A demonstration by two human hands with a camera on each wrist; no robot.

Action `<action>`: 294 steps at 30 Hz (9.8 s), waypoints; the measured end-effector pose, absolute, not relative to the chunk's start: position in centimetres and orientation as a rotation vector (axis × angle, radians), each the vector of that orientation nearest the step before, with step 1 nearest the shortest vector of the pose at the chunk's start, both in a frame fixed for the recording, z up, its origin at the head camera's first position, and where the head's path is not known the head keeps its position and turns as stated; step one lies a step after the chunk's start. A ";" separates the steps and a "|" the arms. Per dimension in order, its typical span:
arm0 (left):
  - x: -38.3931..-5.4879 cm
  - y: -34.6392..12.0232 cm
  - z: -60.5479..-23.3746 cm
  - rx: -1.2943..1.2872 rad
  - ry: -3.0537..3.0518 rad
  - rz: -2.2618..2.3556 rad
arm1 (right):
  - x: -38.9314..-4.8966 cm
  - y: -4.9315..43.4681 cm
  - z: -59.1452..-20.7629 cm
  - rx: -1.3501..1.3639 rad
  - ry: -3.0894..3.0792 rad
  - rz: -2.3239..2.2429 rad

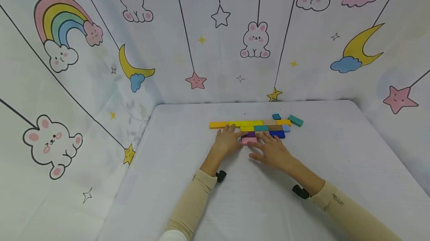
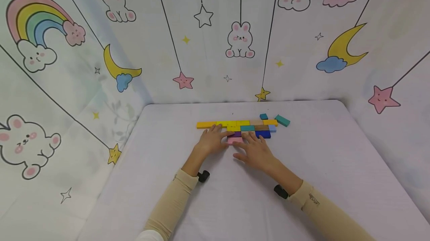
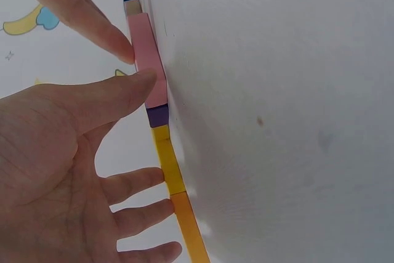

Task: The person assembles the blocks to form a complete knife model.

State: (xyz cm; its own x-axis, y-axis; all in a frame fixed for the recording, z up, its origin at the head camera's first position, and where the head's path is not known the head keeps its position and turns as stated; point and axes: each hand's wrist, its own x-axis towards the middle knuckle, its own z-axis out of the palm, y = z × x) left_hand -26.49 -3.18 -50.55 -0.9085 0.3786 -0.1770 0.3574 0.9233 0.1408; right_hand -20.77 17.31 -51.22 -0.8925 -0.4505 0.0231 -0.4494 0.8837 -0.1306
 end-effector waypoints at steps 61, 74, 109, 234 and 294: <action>-26.6 -3.0 -50.8 0.556 2.889 0.166 | -25.2 25.2 -49.9 -0.282 3.131 -0.545; -26.6 -3.0 -50.9 0.547 2.883 0.185 | -26.4 27.9 -50.7 -0.194 3.074 -0.588; -26.3 -2.9 -50.8 0.544 2.867 0.245 | -25.4 29.7 -50.7 -0.149 2.997 -0.485; -26.5 -2.9 -51.0 0.561 2.881 0.203 | -16.1 23.1 -51.6 -0.596 3.169 -0.323; -26.6 -2.8 -50.9 0.544 2.885 0.211 | -17.6 18.7 -51.3 -0.671 3.110 -0.240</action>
